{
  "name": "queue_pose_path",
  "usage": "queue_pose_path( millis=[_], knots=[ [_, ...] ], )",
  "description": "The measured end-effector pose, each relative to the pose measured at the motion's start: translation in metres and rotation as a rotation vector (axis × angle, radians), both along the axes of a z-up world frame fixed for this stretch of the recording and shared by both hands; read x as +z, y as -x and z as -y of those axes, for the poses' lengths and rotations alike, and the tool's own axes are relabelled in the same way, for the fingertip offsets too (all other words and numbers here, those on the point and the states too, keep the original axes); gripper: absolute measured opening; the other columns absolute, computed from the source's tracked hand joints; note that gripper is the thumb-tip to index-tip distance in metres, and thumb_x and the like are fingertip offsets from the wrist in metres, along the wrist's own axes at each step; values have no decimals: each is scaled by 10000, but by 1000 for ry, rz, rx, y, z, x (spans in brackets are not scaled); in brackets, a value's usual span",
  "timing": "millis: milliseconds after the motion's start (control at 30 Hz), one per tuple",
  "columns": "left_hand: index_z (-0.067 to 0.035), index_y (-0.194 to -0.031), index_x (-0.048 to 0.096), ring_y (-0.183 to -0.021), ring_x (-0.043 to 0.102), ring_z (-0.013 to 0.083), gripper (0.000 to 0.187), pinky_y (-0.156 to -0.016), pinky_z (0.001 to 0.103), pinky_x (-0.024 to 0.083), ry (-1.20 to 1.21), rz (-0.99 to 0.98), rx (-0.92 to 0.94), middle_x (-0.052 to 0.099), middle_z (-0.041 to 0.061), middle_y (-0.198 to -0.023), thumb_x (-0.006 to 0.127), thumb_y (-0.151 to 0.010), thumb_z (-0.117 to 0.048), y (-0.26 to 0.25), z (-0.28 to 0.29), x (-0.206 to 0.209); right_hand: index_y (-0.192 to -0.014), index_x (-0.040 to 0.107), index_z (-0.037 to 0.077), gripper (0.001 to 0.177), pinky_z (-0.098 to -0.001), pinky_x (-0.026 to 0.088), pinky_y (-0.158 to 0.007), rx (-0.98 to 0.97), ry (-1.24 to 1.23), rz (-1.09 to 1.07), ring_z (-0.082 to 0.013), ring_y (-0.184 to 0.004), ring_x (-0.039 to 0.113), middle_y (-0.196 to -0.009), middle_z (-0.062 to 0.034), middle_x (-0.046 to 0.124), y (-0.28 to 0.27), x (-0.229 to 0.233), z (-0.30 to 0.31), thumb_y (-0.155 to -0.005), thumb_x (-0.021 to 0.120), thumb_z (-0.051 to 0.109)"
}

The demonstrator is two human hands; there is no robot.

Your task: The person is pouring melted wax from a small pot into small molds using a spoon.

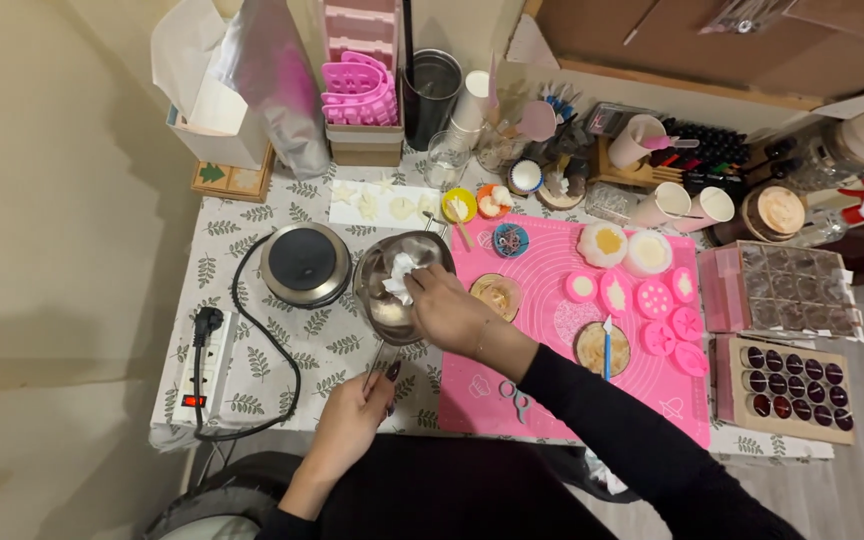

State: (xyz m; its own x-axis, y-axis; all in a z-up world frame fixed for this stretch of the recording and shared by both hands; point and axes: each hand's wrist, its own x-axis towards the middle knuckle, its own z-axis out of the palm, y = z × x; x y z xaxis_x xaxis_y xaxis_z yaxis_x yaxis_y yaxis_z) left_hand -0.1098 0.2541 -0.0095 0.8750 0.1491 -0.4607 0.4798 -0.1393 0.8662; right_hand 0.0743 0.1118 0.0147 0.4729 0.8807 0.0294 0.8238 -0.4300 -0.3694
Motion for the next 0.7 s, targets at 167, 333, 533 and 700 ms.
queue_pose_path(
  millis=[167, 333, 533, 700],
  knots=[
    [-12, -722, 613, -477, 541, 131, 401, -503, 319, 439, -44, 62, -6, 569, 34, -533, 547, -999, -294, -3, -2, 3, -1110, 687, -4, 265, -429, 508, -927, -67, -1, -171, -366, -1068, 627, -1094, -183, 635, -6, -24, -1, -851, 636, 12],
    [8, -736, 592, -469, 489, 117, 376, -456, 317, 388, 212, 17, 18, 534, 29, -548, 585, -1002, -257, -4, 8, 2, -967, 738, -6, 227, -452, 535, -797, -140, -264, -382, -373, -885, 685, -939, -186, 676, -1, -2, -25, -747, 682, -15],
    [4, -738, 621, -464, 509, 112, 341, -457, 303, 399, 200, 71, -11, 540, 34, -544, 597, -977, -239, -4, 10, 3, -792, 739, -8, 77, -453, 551, -835, -337, 51, 165, -377, -875, 706, -913, -213, 697, -19, -41, -18, -731, 695, 7],
    [14, -724, 629, -473, 535, 141, 371, -490, 338, 426, 25, 156, -44, 575, 81, -523, 584, -961, -269, -3, 15, -12, -867, 789, -16, 165, -375, 525, -629, -402, 33, -510, -299, -606, 669, -732, -218, 698, -12, -16, -23, -803, 804, 135]
  ],
)
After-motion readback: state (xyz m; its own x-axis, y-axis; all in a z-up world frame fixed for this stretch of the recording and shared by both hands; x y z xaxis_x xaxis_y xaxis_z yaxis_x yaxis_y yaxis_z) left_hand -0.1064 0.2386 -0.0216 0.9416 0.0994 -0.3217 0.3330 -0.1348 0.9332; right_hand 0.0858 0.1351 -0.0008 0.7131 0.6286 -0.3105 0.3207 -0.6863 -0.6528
